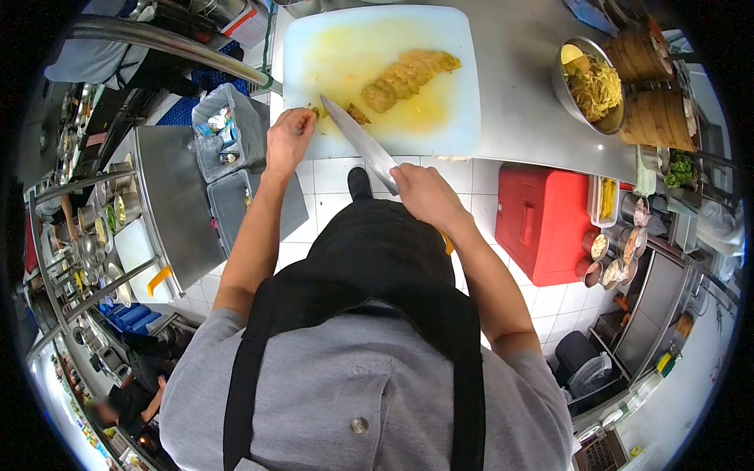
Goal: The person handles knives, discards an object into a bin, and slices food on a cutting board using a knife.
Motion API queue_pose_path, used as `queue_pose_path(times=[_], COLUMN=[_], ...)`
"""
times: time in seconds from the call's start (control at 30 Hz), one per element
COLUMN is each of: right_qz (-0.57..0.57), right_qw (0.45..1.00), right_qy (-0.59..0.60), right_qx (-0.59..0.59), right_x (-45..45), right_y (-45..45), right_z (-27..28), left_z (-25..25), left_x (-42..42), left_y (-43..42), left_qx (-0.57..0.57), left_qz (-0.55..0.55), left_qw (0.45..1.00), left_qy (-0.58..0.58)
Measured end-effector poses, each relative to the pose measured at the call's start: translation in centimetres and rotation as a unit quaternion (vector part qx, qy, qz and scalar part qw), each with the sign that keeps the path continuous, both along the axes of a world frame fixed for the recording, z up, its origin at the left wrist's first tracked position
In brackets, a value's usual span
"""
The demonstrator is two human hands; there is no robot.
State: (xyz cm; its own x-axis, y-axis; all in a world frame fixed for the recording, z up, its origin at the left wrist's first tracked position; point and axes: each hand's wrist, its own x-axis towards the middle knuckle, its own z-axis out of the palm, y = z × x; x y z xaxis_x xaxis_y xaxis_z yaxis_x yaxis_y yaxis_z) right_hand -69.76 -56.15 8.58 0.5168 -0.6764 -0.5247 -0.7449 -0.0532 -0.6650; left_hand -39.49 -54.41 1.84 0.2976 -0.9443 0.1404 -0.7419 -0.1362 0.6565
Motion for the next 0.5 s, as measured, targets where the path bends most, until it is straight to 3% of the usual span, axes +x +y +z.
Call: queue_pose_path(times=[0.07,0.13,0.43,0.5], right_qz=[-0.004,-0.037,-0.066,-0.035], right_qw=[1.0,0.996,0.989,0.997], right_qy=[-0.011,-0.007,-0.025,-0.016], right_qx=[-0.011,0.081,0.132,0.068], right_x=[0.7,1.2,2.0,1.5], right_y=[-0.3,-0.5,-0.5,-0.2], right_z=[-0.4,0.2,-0.2,-1.1], left_z=[0.3,0.3,-0.3,-0.4], left_x=[-0.1,-0.1,0.9,0.8], left_y=[-0.1,-0.2,-0.4,-0.5], left_qx=[0.004,0.008,0.015,0.01], left_qz=[-0.005,-0.008,-0.043,-0.044], left_qw=[1.0,1.0,0.999,0.999], left_qy=[0.01,0.019,0.009,0.008])
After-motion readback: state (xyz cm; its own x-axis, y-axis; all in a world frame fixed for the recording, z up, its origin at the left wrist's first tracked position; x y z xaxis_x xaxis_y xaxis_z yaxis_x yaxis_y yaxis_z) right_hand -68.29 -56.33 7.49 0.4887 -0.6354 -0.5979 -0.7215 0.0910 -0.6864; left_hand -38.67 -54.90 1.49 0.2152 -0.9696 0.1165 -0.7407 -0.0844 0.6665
